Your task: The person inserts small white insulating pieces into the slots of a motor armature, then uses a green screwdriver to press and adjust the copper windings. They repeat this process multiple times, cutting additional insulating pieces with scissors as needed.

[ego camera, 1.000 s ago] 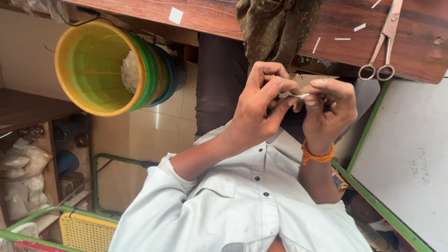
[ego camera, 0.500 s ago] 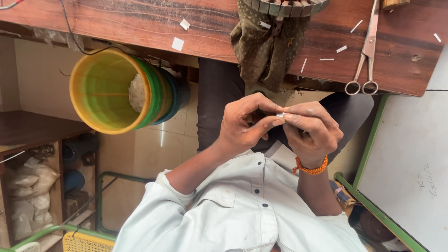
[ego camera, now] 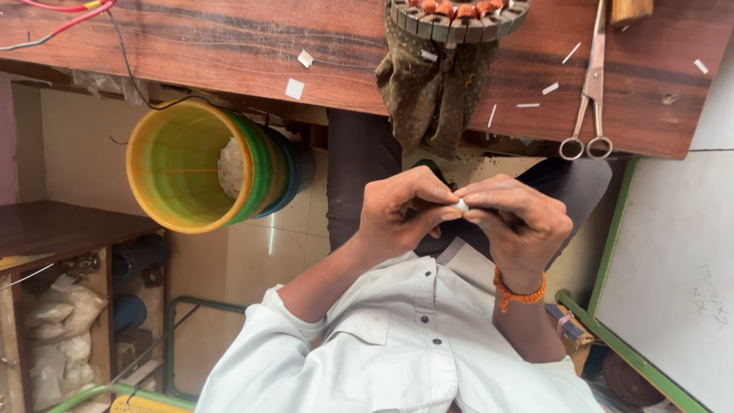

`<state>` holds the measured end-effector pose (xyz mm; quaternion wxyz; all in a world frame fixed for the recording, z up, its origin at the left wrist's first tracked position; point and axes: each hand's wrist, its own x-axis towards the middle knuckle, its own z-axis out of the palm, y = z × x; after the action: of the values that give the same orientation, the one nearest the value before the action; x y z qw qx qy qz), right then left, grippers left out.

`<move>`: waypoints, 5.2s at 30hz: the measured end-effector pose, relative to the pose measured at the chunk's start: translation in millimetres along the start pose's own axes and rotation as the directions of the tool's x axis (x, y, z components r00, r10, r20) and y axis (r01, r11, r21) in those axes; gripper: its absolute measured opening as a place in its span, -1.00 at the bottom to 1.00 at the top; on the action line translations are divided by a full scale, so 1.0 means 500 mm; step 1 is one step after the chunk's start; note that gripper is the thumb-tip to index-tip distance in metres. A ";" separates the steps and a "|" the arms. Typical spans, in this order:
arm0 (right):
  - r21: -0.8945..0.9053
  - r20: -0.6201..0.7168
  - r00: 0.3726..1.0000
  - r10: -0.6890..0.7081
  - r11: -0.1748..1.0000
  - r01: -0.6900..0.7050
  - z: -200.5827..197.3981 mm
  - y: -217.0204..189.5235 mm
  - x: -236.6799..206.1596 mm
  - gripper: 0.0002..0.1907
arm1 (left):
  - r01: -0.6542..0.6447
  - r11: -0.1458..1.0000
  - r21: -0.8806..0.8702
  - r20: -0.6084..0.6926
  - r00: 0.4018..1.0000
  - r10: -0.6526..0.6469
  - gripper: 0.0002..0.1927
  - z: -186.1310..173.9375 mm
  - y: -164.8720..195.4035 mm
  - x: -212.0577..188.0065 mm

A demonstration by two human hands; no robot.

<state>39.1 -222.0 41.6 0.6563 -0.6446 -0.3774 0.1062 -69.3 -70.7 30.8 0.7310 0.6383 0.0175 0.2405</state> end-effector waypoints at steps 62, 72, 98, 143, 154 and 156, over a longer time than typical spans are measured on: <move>0.922 0.241 0.885 0.397 0.191 -0.337 -0.044 0.078 -0.014 -0.90 | -0.523 0.282 0.805 0.390 0.823 0.412 -0.54 -0.134 0.021 0.246; 0.896 0.009 0.937 0.348 0.413 -0.162 -0.111 0.050 -0.016 -0.87 | -0.462 0.378 0.802 0.358 0.879 0.314 -0.56 -0.145 -0.020 0.360; -0.492 -0.121 0.831 -0.542 0.760 0.424 0.029 0.148 0.226 -0.87 | -0.257 0.634 0.729 0.187 0.966 0.177 -0.48 -0.106 0.021 0.291; -0.137 -0.184 0.928 -0.325 0.943 0.303 0.017 0.172 0.200 -0.86 | 0.048 0.699 0.713 0.016 0.996 -0.085 -0.64 -0.060 0.050 0.276; -0.334 -0.262 0.828 -0.496 0.851 0.405 -0.022 0.178 0.245 -0.79 | 0.028 0.481 0.876 0.054 0.986 -0.157 -0.71 -0.032 0.065 0.315; -0.355 -0.224 0.811 -0.541 0.820 0.449 -0.029 0.182 0.256 -0.77 | 0.029 0.454 0.891 0.060 0.982 -0.180 -0.72 -0.032 0.064 0.321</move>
<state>168.2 -139.6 5.1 0.6123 -0.6185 -0.4355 -0.2300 56.6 6.2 102.9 0.3059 0.9380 0.1257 0.1038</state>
